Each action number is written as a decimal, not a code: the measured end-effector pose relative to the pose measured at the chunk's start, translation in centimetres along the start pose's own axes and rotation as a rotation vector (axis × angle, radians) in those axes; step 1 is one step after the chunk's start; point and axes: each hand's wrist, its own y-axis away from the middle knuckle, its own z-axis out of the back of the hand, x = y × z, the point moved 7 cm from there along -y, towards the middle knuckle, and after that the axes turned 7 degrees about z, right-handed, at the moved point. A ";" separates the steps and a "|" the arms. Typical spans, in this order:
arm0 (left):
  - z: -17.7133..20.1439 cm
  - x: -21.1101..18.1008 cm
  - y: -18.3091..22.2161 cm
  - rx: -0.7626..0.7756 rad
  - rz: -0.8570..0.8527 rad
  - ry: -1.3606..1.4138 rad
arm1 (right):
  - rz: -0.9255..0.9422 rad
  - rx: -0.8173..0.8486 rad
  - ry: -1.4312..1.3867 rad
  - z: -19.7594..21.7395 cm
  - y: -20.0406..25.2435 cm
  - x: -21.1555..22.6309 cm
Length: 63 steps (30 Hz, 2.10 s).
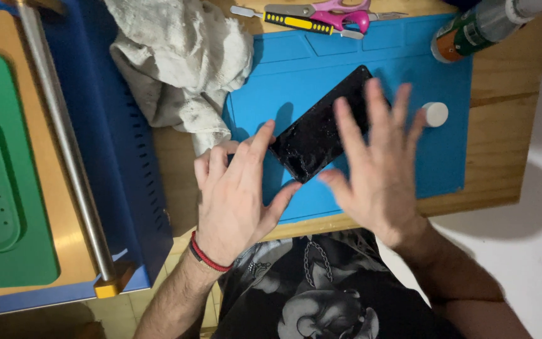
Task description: Scraping adhesive residue from a mobile phone LCD screen using solvent and a scraper tool
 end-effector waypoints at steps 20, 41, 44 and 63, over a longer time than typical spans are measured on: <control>-1.4 -3.0 0.6 0.015 0.097 -0.102 | 0.142 0.010 -0.188 1.3 -0.6 1.3; -2.5 -2.5 0.9 0.040 0.139 0.266 | 0.367 0.080 -0.106 -0.8 2.4 1.4; -2.6 -2.5 0.9 0.011 0.146 0.241 | 0.037 -0.003 0.013 0.5 0.9 -3.7; -2.7 -2.5 1.2 -0.006 0.149 0.218 | 0.174 -0.002 0.102 0.7 2.2 -4.5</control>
